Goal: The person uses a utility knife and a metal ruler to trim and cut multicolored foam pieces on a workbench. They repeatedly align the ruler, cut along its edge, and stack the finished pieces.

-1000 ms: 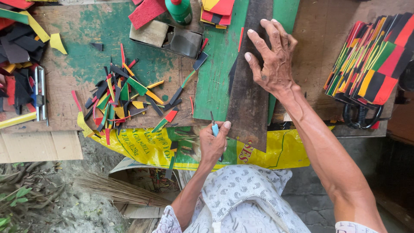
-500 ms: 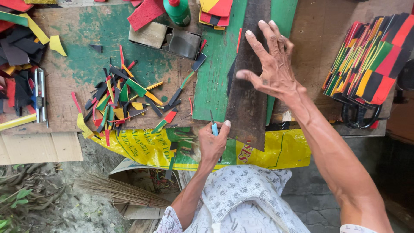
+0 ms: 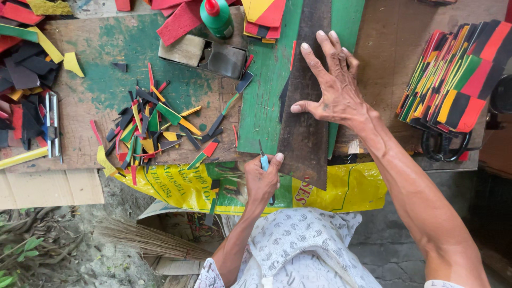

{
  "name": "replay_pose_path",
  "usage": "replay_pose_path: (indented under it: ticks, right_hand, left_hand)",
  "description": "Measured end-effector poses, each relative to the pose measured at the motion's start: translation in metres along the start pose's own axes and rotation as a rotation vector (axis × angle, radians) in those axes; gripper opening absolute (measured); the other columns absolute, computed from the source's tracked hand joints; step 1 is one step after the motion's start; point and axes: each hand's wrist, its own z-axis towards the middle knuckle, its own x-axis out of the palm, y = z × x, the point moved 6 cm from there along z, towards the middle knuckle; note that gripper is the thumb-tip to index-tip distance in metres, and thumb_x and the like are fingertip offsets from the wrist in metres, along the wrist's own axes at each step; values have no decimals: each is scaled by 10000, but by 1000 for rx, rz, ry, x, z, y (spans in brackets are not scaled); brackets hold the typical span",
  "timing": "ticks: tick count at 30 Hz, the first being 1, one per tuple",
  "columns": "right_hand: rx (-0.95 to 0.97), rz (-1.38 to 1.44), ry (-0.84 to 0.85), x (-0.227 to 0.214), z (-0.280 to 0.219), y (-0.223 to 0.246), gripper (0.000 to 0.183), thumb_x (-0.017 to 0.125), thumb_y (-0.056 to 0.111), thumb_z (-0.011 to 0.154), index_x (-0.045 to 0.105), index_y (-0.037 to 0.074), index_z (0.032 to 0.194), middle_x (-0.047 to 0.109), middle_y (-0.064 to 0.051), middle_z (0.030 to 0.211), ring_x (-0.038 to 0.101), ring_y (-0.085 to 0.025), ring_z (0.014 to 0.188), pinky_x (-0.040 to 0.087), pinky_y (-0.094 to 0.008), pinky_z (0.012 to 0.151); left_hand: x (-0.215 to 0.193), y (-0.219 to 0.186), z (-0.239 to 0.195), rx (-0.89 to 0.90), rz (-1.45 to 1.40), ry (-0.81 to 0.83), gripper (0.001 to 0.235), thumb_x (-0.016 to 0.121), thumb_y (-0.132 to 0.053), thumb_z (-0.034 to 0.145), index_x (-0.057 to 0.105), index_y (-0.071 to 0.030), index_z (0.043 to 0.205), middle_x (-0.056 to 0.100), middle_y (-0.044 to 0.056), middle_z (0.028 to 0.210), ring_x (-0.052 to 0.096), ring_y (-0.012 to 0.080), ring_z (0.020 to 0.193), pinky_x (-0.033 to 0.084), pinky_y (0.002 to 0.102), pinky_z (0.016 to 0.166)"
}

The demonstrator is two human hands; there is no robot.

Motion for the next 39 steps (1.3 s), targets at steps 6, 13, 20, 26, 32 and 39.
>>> replay_pose_path:
  ticks: [6, 13, 20, 26, 32, 39]
  right_hand:
    - [30, -57, 74, -3, 4, 7, 1244, 763, 767, 730, 247, 159, 1685, 94, -218, 1721, 61, -415, 1597, 114, -594, 1265]
    - [112, -143, 108, -1, 4, 14, 1212, 791, 691, 718, 254, 135, 1651, 151, -214, 1691, 114, -437, 1558, 152, -617, 1213]
    - [63, -109, 96, -17, 7, 22, 1270, 820, 703, 624, 289, 114, 1617, 198, -228, 1645, 133, -440, 1520, 184, -625, 1166]
    - [96, -222, 182, -15, 9, 28, 1274, 864, 632, 588, 316, 42, 1575, 241, -245, 1607, 182, -425, 1495, 229, -646, 1125]
    - [56, -268, 166, -22, 14, 23, 1202, 877, 460, 595, 341, 71, 1598, 280, -207, 1622, 244, -387, 1500, 303, -584, 1099]
    - [66, -196, 152, -25, 16, 20, 1200, 883, 535, 592, 356, 74, 1566, 284, -205, 1589, 232, -384, 1477, 279, -604, 1080]
  left_hand:
    - [-4, -9, -6, -40, 131, 28, 347, 718, -314, 949, 696, 9, 825, 564, 9, 494, 516, 70, 385, 382, 259, 359]
    - [-61, -69, -33, 85, 381, -105, 383, 656, -334, 974, 626, -59, 1239, 660, 10, 791, 597, 47, 659, 478, 212, 555]
    - [-14, -134, -1, 453, 271, 2, 390, 566, -158, 1036, 554, 14, 1385, 536, 37, 962, 584, 79, 674, 540, 236, 535]
    - [45, -145, 43, 556, 124, -8, 233, 671, -84, 1023, 728, 66, 1191, 697, 110, 931, 731, 140, 704, 633, 258, 580]
    - [84, -156, 97, 540, 250, -3, 255, 613, -137, 1010, 713, 35, 1170, 668, 98, 881, 724, 136, 631, 585, 265, 522]
    - [92, -171, 107, 751, 629, -62, 201, 618, -126, 1011, 708, 32, 926, 601, 138, 719, 610, 238, 584, 457, 399, 540]
